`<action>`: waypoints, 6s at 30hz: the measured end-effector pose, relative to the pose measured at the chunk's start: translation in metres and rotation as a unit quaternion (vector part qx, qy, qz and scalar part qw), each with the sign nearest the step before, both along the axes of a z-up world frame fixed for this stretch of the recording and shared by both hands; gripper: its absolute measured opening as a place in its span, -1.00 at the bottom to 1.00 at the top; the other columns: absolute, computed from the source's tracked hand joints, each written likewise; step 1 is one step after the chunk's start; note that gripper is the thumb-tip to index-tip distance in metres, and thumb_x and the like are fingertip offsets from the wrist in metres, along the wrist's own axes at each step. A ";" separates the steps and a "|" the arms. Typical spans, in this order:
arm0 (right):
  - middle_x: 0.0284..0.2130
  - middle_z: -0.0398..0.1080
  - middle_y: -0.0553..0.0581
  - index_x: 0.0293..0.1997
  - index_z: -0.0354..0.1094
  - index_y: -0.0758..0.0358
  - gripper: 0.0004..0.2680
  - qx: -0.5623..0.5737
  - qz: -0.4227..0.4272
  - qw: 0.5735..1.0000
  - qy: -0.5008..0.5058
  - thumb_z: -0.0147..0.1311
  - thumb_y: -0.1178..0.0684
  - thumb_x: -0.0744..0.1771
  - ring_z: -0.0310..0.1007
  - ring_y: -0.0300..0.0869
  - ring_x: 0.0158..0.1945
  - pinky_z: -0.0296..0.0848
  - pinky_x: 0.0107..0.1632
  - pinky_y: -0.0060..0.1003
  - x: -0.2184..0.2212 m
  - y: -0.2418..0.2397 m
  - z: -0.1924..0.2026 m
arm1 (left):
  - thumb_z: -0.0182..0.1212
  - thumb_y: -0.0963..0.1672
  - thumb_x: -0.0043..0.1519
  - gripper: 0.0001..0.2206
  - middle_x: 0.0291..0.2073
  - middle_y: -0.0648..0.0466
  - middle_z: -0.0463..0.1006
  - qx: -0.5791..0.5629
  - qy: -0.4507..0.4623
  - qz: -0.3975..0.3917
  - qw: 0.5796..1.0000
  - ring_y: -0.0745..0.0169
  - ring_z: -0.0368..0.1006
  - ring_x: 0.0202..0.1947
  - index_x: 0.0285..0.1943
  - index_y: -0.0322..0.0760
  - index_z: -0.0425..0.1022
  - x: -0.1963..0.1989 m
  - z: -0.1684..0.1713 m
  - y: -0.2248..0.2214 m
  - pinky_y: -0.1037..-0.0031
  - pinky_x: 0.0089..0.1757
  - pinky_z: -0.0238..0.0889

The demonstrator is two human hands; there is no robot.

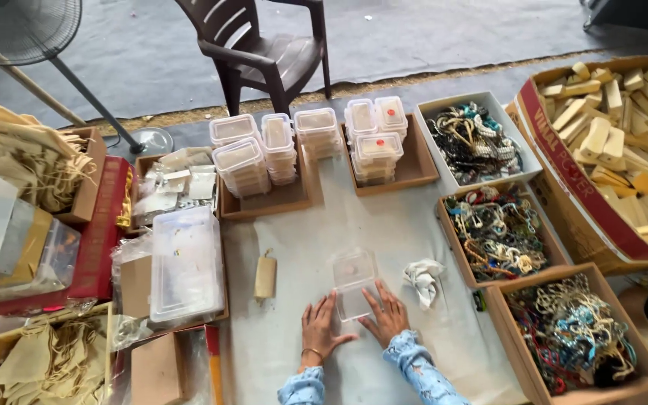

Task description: Organizing small jewelry bags and components into plastic storage containers and cardboard boxes.

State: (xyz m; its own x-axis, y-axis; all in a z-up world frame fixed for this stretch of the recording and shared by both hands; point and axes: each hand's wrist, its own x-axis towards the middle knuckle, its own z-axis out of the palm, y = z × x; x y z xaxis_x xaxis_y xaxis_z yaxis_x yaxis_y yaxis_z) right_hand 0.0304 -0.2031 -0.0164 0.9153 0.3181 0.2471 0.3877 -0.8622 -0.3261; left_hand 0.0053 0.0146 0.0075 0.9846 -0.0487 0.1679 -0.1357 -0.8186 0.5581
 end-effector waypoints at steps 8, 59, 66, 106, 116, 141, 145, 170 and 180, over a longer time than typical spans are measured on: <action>0.46 -0.15 0.12 0.43 0.03 -0.20 -0.44 -0.014 -0.002 1.000 0.010 0.16 -0.26 0.27 0.02 0.02 0.40 0.04 0.33 -0.02 -0.003 0.001 0.004 | 0.13 0.12 0.29 -0.51 0.36 0.11 0.38 0.061 -0.083 0.265 0.959 0.02 0.27 0.37 0.35 -0.03 0.42 0.034 -0.007 0.080 0.24 0.29 0.16; 0.37 0.11 0.23 0.49 -0.18 0.28 -0.19 0.155 0.025 0.988 0.005 0.33 -0.25 0.19 0.22 0.16 0.28 0.18 0.30 0.01 0.002 -0.008 0.016 | 0.30 -0.03 0.21 -0.77 -0.12 0.17 0.64 -0.116 0.109 -0.002 0.987 0.12 0.54 -0.12 0.03 0.07 0.67 0.051 0.009 -0.033 0.28 -0.07 0.27; 0.13 0.45 0.13 0.18 0.41 0.15 -0.74 0.309 -0.108 0.942 0.077 0.16 0.03 0.36 0.54 -0.07 0.06 0.52 0.06 -0.23 0.010 0.000 0.017 | 0.29 -0.02 0.22 -0.79 -0.13 0.26 0.67 -0.074 0.123 0.017 0.989 0.26 0.53 -0.05 0.02 0.11 0.66 0.042 -0.004 -0.051 0.18 0.07 0.03; -0.20 0.39 0.08 0.08 0.51 -0.03 -0.74 0.214 -0.109 0.971 0.004 0.20 0.20 0.31 0.48 -0.06 -0.19 0.48 -0.12 -0.19 0.021 0.007 0.003 | 0.38 -0.11 0.15 -0.84 -0.18 0.23 0.63 0.008 -0.077 0.159 0.984 0.11 0.47 0.06 -0.11 -0.02 0.59 0.000 0.010 -0.051 0.27 -0.09 0.42; -0.04 0.36 0.11 0.41 0.14 0.11 -0.49 0.302 -0.133 0.937 0.117 0.23 0.17 0.28 0.48 -0.17 -0.30 0.51 -0.20 -0.26 0.035 -0.006 -0.012 | 0.45 -0.22 0.00 -0.44 0.09 0.11 0.54 -0.352 0.102 0.265 0.892 0.15 0.57 0.03 0.21 -0.08 0.36 0.014 0.010 -0.045 0.39 -0.06 0.52; 0.09 0.43 0.08 0.27 0.32 0.23 -0.59 0.530 0.072 0.769 0.351 0.11 0.31 0.26 0.54 -0.21 -0.05 0.52 0.03 -0.31 0.080 -0.057 -0.090 | 0.38 -0.28 0.07 -0.51 0.11 0.09 0.62 -0.493 0.094 0.147 0.852 0.28 0.54 0.14 0.24 -0.20 0.52 0.022 -0.042 -0.022 0.46 0.10 0.45; 0.06 0.46 0.08 0.31 0.34 0.20 -0.61 0.539 0.047 0.767 0.345 0.06 0.33 0.30 0.55 -0.18 -0.03 0.51 0.05 -0.31 0.072 -0.054 -0.090 | 0.33 -0.29 0.12 -0.50 0.16 0.10 0.60 -0.523 0.093 0.108 0.840 0.29 0.51 0.18 0.29 -0.20 0.50 0.026 -0.058 -0.016 0.45 0.16 0.38; 0.04 0.44 0.06 0.28 0.39 0.02 -0.59 0.451 -0.024 0.843 0.293 0.18 0.21 0.27 0.51 -0.15 0.07 0.51 0.15 -0.25 0.050 -0.038 -0.045 | 0.44 -0.19 0.11 -0.46 0.19 0.01 0.59 -0.499 0.118 0.110 0.851 0.21 0.50 0.21 0.33 -0.24 0.46 0.012 -0.025 -0.019 0.41 0.17 0.39; 0.00 0.46 0.07 0.16 0.48 0.02 -0.73 0.373 -0.083 0.916 0.120 0.14 0.11 0.33 0.58 -0.11 -0.02 0.58 0.01 -0.25 0.017 -0.013 -0.027 | 0.27 -0.08 0.25 -0.55 0.12 0.05 0.58 -0.265 0.047 0.120 0.956 0.08 0.55 0.07 0.36 0.03 0.42 -0.003 0.010 -0.027 0.36 0.04 0.45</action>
